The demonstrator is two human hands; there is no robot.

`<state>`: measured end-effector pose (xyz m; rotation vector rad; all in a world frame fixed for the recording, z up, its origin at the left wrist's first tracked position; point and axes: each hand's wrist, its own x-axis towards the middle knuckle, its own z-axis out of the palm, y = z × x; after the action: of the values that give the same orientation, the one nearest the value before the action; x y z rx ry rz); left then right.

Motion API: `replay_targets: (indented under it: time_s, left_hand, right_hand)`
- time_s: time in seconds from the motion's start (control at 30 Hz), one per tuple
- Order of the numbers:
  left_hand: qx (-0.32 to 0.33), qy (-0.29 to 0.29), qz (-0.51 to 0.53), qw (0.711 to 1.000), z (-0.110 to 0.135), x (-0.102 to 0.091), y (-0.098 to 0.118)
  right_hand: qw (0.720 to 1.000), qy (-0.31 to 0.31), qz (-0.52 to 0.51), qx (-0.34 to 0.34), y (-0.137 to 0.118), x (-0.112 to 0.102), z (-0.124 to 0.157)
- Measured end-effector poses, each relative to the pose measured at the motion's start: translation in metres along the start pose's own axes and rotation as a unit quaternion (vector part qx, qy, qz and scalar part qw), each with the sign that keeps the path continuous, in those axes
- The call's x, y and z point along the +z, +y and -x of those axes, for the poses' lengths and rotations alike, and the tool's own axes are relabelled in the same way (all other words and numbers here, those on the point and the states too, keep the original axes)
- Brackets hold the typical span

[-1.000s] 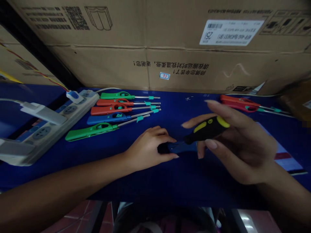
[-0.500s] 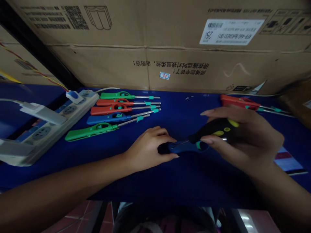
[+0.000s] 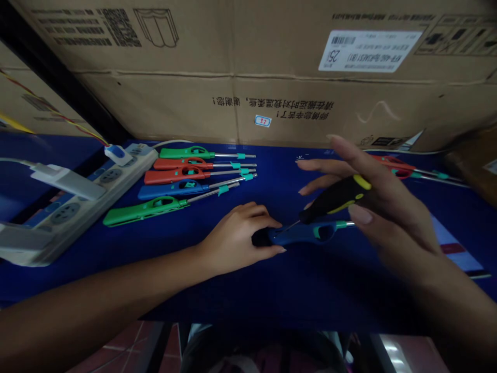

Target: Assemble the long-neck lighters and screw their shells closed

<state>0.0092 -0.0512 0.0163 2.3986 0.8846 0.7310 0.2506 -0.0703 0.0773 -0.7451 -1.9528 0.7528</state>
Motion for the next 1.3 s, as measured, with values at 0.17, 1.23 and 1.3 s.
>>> replay_targets:
  time_s: [0.17,1.23,1.3]
  left_hand:
    - [0.002,0.005,-0.001,1.0,0.0,0.001,0.0]
    - [0.016,0.011,-0.016,1.0,-0.002,0.002,-0.001]
    - [0.018,0.013,-0.016,1.0,-0.001,0.002,-0.001]
  right_hand:
    - [0.99,0.082,0.095,-0.057,0.002,0.003,0.002]
    - [0.98,0.048,0.127,-0.145,-0.002,0.007,-0.006]
    - [0.977,0.041,0.149,-0.147,-0.005,0.006,-0.009]
